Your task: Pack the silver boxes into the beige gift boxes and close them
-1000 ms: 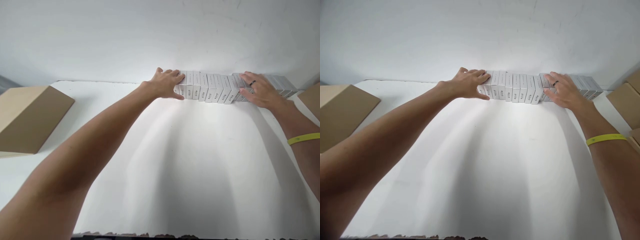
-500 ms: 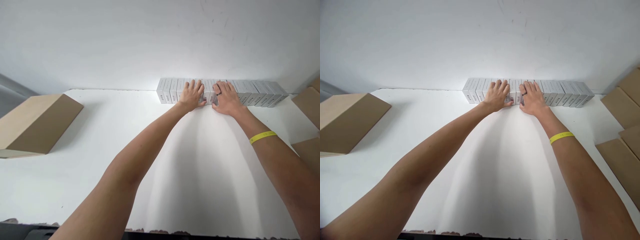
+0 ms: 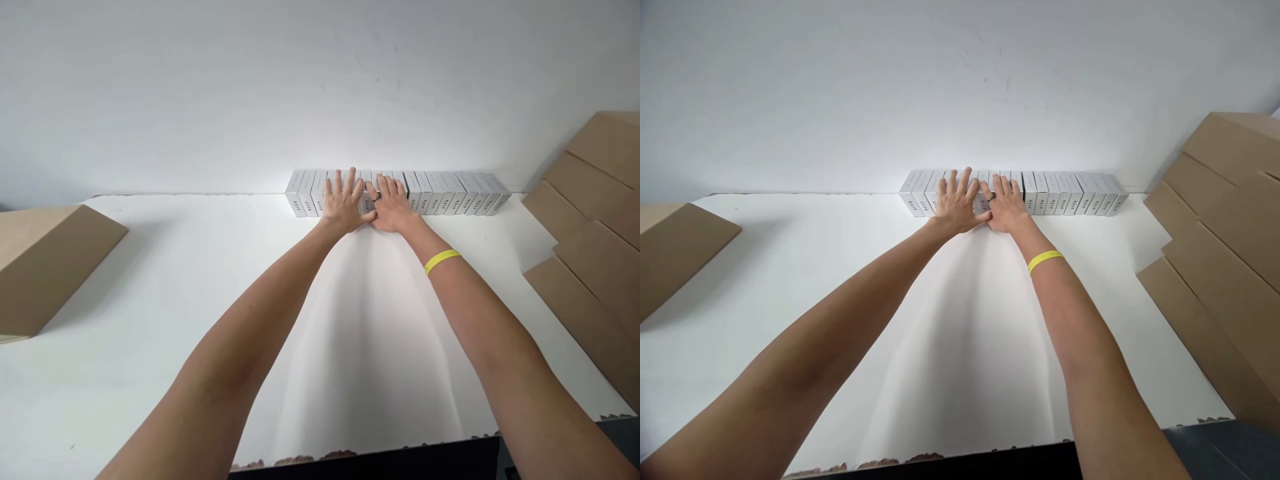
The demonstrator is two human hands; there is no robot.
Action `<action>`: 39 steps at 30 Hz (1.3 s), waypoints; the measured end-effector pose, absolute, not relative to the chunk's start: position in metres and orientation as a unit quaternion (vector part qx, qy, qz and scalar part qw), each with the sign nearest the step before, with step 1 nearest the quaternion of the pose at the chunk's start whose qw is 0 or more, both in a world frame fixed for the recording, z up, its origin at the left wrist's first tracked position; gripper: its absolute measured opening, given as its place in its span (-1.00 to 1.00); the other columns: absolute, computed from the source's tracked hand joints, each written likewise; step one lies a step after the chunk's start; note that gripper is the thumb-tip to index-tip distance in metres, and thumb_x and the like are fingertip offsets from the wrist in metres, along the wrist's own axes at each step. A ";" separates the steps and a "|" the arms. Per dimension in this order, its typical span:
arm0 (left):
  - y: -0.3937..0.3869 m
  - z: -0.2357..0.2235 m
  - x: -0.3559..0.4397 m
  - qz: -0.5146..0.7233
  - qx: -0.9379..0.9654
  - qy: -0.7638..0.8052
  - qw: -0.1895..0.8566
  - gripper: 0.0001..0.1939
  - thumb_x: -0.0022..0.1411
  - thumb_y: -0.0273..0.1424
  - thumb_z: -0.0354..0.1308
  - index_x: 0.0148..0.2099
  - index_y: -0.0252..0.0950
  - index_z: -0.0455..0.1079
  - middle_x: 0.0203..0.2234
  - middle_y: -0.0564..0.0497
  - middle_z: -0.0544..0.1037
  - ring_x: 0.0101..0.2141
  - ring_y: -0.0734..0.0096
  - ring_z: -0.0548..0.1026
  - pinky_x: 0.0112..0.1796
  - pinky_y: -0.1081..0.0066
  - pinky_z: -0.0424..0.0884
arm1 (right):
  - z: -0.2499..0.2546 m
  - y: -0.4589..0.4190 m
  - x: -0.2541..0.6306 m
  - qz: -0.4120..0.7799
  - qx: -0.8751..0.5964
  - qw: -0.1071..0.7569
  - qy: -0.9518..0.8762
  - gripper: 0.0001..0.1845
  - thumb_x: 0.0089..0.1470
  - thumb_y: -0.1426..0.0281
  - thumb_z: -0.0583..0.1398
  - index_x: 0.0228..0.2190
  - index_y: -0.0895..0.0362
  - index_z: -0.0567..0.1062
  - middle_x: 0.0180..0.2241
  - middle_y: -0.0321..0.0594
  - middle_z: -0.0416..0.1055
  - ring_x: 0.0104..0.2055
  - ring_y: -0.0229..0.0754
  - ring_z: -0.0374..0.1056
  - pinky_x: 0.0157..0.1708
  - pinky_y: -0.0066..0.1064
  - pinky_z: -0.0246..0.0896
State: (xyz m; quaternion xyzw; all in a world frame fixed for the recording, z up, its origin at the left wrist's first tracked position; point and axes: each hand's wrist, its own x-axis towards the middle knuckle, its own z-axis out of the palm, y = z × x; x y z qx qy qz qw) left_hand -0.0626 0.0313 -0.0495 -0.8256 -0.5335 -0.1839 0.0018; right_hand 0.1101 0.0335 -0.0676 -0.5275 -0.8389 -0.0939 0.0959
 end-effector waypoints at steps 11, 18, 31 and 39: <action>-0.014 -0.043 -0.090 -0.270 -0.784 -0.558 0.025 -0.07 0.27 -0.08 0.32 0.54 -0.25 0.09 0.63 -0.17 -0.21 0.58 -0.19 -0.22 0.51 -0.20 -0.20 | -0.048 -0.020 0.139 -0.105 -0.544 0.132 -0.822 -0.03 0.30 0.21 0.23 0.51 0.15 -0.11 0.59 0.14 -0.38 0.62 0.24 -0.40 0.55 0.23 -0.61; -0.014 -0.072 -0.153 -0.411 -0.560 -0.714 -0.088 0.15 0.10 -0.21 0.57 0.49 -0.24 -0.09 0.58 -0.41 -0.29 0.52 -0.21 0.06 0.43 -0.23 0.21 | -0.088 -0.070 0.210 -0.101 -0.614 0.194 -0.758 -0.17 0.33 0.22 0.13 0.43 0.24 -0.08 0.49 0.40 -0.19 0.55 0.38 -0.18 0.45 0.46 -0.30; 0.025 -0.075 -0.110 -0.429 -0.535 -0.716 -0.130 0.28 -0.01 -0.13 0.64 0.49 -0.10 -0.17 0.57 -0.34 -0.27 0.52 -0.24 0.03 0.45 -0.26 0.15 | -0.090 -0.041 0.188 -0.057 -0.565 0.136 -0.812 -0.12 0.46 0.04 -0.11 0.54 0.30 -0.17 0.60 0.14 -0.38 0.64 0.21 -0.48 0.56 0.29 -0.48; 0.020 -0.077 -0.116 -0.437 -0.552 -0.698 -0.129 0.17 0.09 -0.18 0.58 0.47 -0.22 -0.13 0.56 -0.40 -0.29 0.50 -0.19 0.10 0.45 -0.11 0.20 | -0.085 -0.058 0.185 -0.068 -0.566 0.163 -0.805 -0.21 0.48 0.11 -0.10 0.52 0.26 -0.03 0.59 0.10 -0.31 0.64 0.17 -0.41 0.57 0.29 -0.53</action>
